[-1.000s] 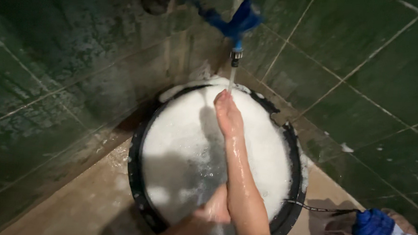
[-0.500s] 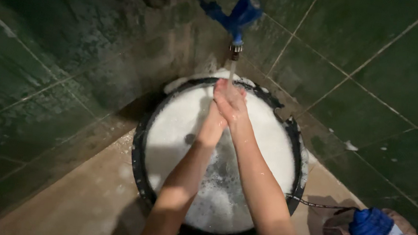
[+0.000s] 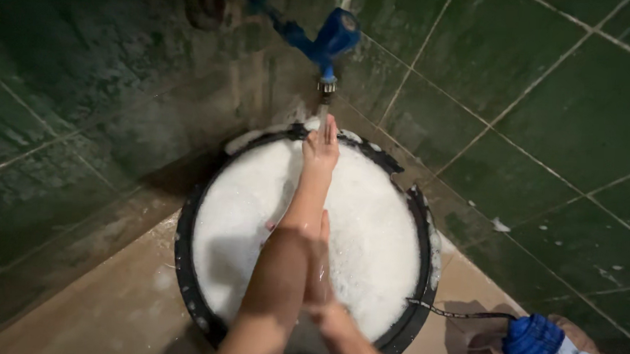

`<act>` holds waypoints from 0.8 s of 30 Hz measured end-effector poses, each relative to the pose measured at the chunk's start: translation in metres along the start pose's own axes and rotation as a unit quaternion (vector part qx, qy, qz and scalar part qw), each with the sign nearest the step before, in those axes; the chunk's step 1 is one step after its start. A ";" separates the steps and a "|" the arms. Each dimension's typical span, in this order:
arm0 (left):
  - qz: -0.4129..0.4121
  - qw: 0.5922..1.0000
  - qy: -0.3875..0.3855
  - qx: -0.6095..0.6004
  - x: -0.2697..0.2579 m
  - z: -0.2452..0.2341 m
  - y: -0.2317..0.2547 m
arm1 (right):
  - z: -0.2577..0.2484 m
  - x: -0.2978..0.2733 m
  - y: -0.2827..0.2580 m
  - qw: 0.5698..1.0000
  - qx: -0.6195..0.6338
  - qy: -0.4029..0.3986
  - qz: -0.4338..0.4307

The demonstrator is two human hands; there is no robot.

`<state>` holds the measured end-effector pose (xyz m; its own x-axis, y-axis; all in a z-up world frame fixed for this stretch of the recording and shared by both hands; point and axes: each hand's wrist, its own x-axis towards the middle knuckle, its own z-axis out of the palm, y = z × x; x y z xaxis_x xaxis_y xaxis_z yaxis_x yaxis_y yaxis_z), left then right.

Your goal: The person washes several pieces of clothing by hand in a black basin filled with soapy water. They scrub and rinse each item individually under running tap water, then place them aside. The person also rinses the basin itself before refilling it with clean water.

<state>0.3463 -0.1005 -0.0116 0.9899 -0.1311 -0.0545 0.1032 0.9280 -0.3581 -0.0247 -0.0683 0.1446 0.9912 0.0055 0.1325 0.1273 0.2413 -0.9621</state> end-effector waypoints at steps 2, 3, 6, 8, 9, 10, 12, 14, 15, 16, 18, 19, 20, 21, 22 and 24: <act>-0.042 0.991 -0.130 -0.009 -0.027 -0.023 -0.004 | -0.016 0.056 0.026 0.992 0.109 0.029 0.054; -0.062 0.979 -0.195 -0.013 -0.040 -0.028 -0.005 | -0.025 0.090 0.039 0.968 0.223 0.050 0.108; -0.044 0.873 -0.173 0.453 -0.060 -0.002 0.016 | -0.057 0.165 0.083 0.859 0.501 0.034 0.104; -0.030 0.691 -0.130 0.710 -0.079 0.016 0.039 | -0.068 0.183 0.109 0.866 0.481 0.012 0.135; -0.025 0.571 -0.104 0.814 -0.092 0.024 0.051 | -0.067 0.187 0.117 0.872 0.464 0.009 0.157; -0.037 0.578 -0.102 0.809 -0.105 0.034 0.071 | -0.065 0.192 0.122 0.881 0.435 0.007 0.183; -0.019 0.506 -0.107 0.856 -0.140 0.057 0.127 | -0.062 0.192 0.126 0.904 0.359 0.000 0.231; 0.123 0.361 -0.124 0.916 -0.212 0.085 0.188 | -0.061 0.178 0.115 0.908 0.298 0.034 0.291; 0.179 0.279 -0.116 0.936 -0.253 0.103 0.217 | -0.070 0.157 0.111 0.957 0.127 0.010 0.260; 0.250 0.160 -0.150 0.943 -0.287 0.119 0.240 | -0.089 0.124 0.108 0.974 -0.051 -0.013 0.221; 0.255 0.158 -0.057 0.952 -0.352 0.135 0.274 | -0.105 0.051 0.064 0.911 -0.404 -0.018 0.073; 0.243 0.165 -0.027 0.955 -0.383 0.139 0.289 | -0.110 0.016 0.044 0.902 -0.428 0.002 0.055; 0.230 0.173 0.002 0.958 -0.410 0.138 0.296 | -0.119 -0.025 0.022 0.860 -0.509 -0.005 -0.039; 0.218 0.179 0.013 0.959 -0.432 0.134 0.301 | -0.124 -0.062 0.002 0.838 -0.543 -0.043 -0.044; 0.201 0.154 -0.019 0.967 -0.449 0.129 0.302 | -0.125 -0.095 -0.012 0.825 -0.562 -0.051 0.020; 0.143 0.068 -0.174 0.972 -0.476 0.109 0.292 | -0.133 -0.149 -0.031 0.824 -0.528 -0.196 -0.060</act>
<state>-0.0837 0.2704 0.0110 0.8857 -0.3086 0.3469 -0.4423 -0.7879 0.4285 -0.1711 -0.2061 0.1233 0.9074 0.4056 0.1097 0.3898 -0.7151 -0.5802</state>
